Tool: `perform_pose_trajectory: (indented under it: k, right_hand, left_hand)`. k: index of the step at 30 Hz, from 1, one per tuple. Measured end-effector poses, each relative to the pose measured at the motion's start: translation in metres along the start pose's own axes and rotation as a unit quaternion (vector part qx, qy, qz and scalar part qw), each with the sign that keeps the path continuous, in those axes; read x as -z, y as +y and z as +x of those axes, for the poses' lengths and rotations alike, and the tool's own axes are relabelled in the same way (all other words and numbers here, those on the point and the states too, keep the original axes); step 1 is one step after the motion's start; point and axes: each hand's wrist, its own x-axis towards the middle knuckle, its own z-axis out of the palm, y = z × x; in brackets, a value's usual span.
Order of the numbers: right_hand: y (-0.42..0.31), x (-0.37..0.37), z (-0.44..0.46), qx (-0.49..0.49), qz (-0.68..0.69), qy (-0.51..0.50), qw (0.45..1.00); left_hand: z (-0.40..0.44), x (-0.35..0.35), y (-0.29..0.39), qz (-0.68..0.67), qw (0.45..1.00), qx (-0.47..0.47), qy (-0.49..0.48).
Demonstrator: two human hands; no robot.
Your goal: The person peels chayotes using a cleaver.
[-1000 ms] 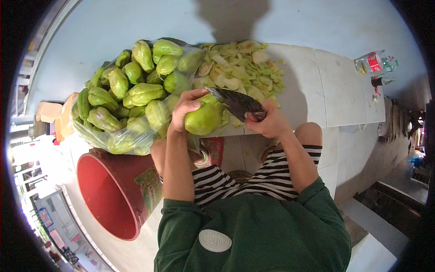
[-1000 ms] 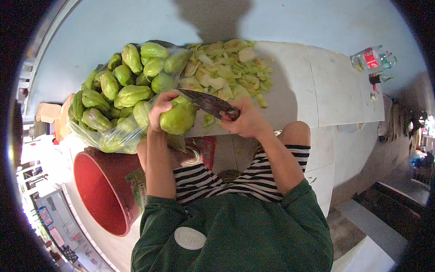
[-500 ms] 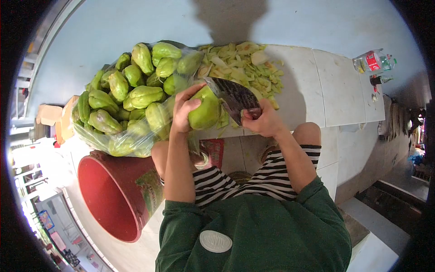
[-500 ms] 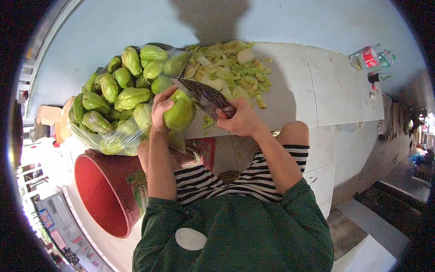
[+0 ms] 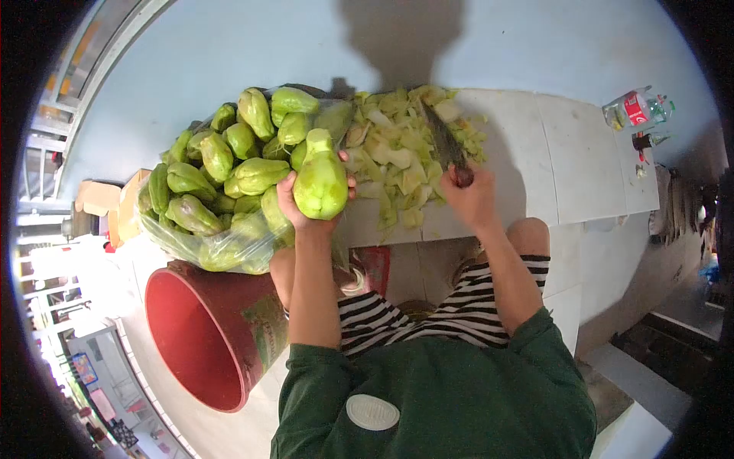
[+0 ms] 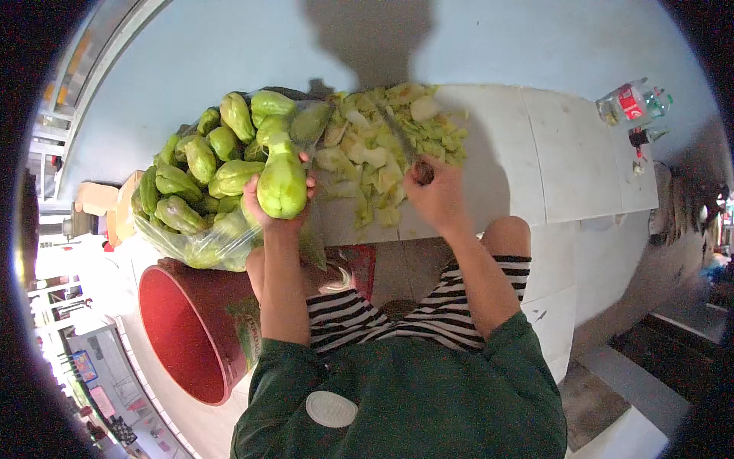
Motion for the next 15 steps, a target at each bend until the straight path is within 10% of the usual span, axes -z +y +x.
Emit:
perform_pose_trajectory:
  k: [7,15]
  right_hand:
    - [0.002,-0.025,-0.02,0.305,-0.106,-0.024,0.946]
    - [-0.006,-0.035,-0.025,0.379,-0.192,-0.037,0.904]
  left_hand:
    - [0.002,-0.008,-0.025,-0.08,0.986,-0.091,0.116]
    - [-0.002,-0.015,-0.031,-0.001,0.994,-0.043,0.103]
